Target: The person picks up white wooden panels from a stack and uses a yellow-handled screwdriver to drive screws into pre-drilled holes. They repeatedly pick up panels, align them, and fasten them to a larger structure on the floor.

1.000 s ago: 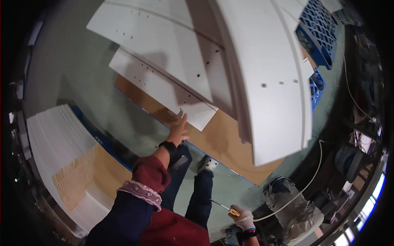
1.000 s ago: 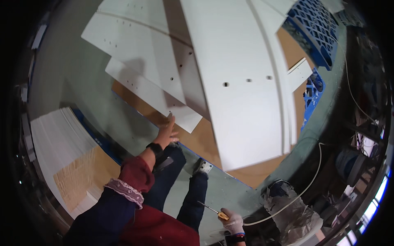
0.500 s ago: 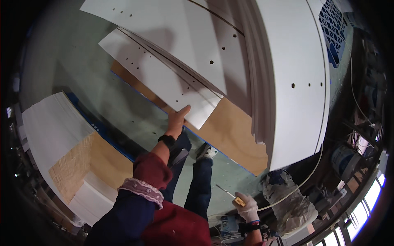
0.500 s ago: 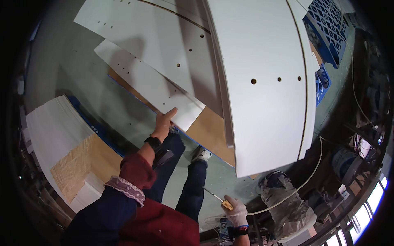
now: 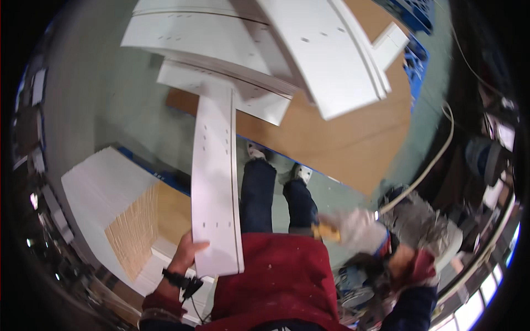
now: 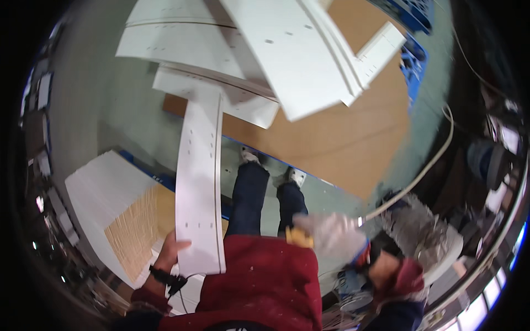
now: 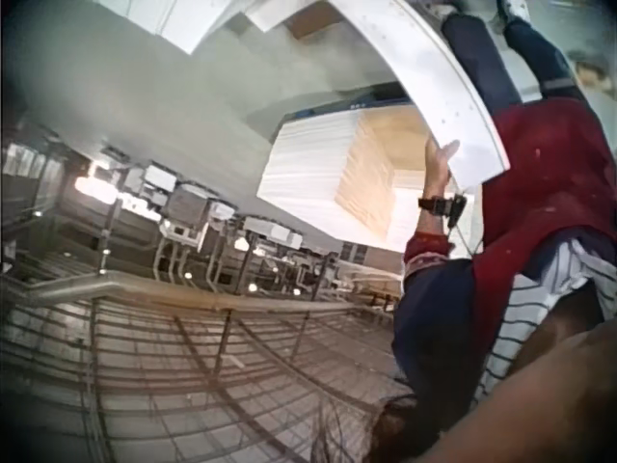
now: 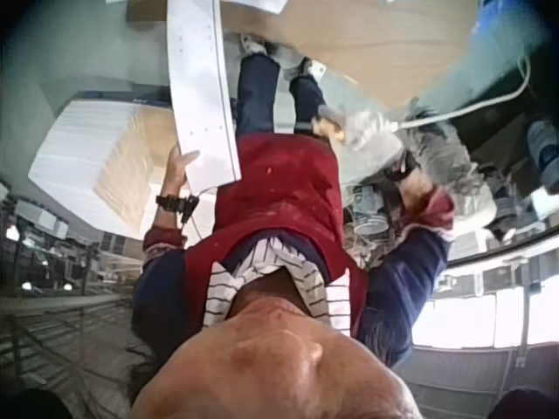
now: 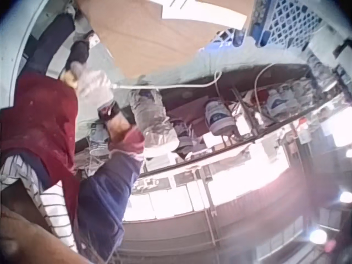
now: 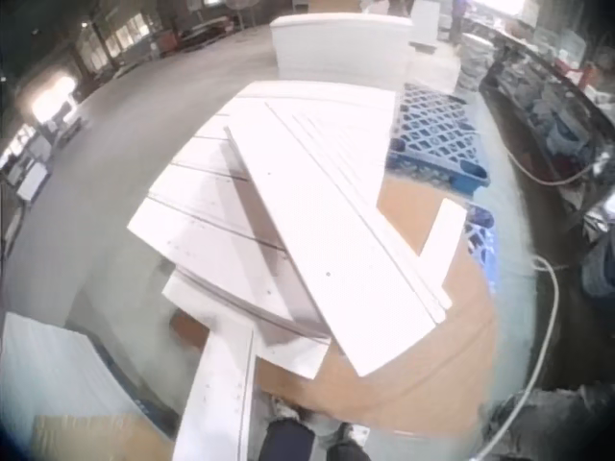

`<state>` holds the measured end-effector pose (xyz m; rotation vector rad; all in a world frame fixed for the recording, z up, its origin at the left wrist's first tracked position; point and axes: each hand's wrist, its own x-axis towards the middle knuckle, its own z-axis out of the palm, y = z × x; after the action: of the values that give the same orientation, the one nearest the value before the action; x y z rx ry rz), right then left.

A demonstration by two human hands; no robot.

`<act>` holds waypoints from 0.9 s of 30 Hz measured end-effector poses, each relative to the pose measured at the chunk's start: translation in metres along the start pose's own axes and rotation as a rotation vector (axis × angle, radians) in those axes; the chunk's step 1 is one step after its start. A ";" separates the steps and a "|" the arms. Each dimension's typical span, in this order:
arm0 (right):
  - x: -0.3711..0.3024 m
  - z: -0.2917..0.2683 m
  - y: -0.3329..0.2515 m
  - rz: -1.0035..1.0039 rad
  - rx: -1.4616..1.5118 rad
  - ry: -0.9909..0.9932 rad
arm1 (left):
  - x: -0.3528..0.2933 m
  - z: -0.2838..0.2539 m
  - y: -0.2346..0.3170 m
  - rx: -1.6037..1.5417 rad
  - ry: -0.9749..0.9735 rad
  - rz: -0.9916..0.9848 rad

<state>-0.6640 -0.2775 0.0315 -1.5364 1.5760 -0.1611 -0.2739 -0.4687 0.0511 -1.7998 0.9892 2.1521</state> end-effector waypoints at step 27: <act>-0.213 0.145 0.041 0.291 0.801 0.487 | 0.038 0.212 -0.056 -1.230 -0.805 -0.578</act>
<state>-0.6369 -0.0177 0.0255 -0.6547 1.7666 -0.9324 -0.4270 -0.3138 0.0060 -0.9104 -1.0847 2.7312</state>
